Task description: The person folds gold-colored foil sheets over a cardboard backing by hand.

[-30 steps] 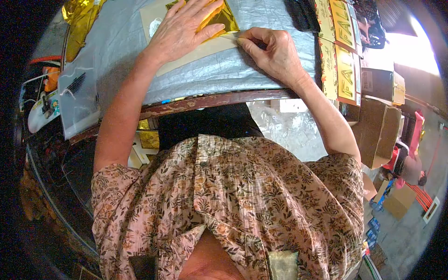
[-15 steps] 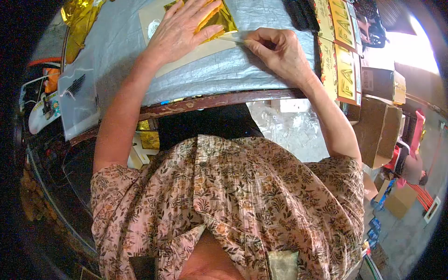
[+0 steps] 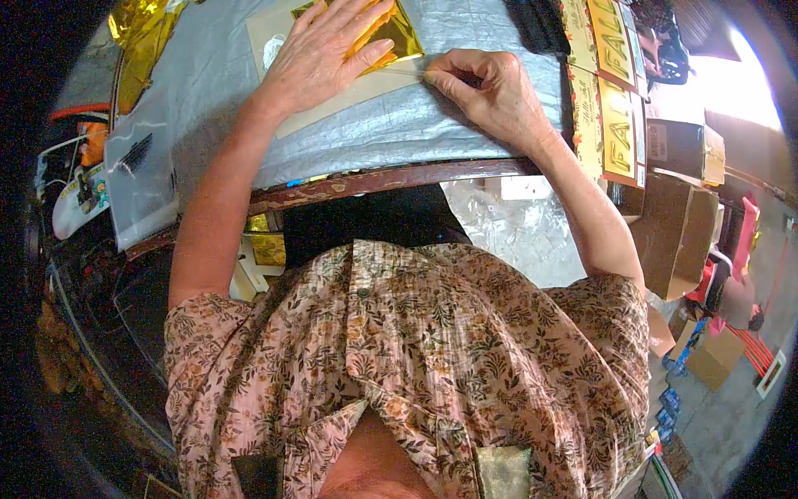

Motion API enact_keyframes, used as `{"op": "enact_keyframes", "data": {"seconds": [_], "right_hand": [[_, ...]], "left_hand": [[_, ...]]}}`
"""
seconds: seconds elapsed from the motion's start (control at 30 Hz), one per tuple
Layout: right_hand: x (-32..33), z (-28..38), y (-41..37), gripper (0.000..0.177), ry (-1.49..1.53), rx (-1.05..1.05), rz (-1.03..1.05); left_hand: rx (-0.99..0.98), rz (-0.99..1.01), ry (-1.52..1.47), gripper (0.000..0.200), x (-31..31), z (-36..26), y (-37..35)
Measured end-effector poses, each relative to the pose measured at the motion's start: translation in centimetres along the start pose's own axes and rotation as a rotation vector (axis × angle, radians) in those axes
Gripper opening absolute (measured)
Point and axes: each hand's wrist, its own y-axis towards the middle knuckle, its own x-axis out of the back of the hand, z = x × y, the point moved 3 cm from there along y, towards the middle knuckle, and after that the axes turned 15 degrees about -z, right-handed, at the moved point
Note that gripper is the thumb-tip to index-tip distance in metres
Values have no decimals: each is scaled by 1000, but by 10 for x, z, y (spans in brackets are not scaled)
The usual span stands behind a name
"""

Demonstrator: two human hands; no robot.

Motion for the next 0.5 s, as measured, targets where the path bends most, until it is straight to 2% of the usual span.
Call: {"op": "enact_keyframes", "data": {"seconds": [0.07,0.17,0.27,0.5], "right_hand": [[-1,0,0,20,-4,4,-8],[0,3,0,20,-2,10,-15],[-2,4,0,20,1,14,-23],[-4,-1,0,18,-17,66,-74]], "left_hand": [[-20,-36,-11,67,1,-1,0],[19,16,-16,67,2,-2,2],[-39,-32,50,67,-3,1,0],[9,23,20,68,3,-3,3]]}}
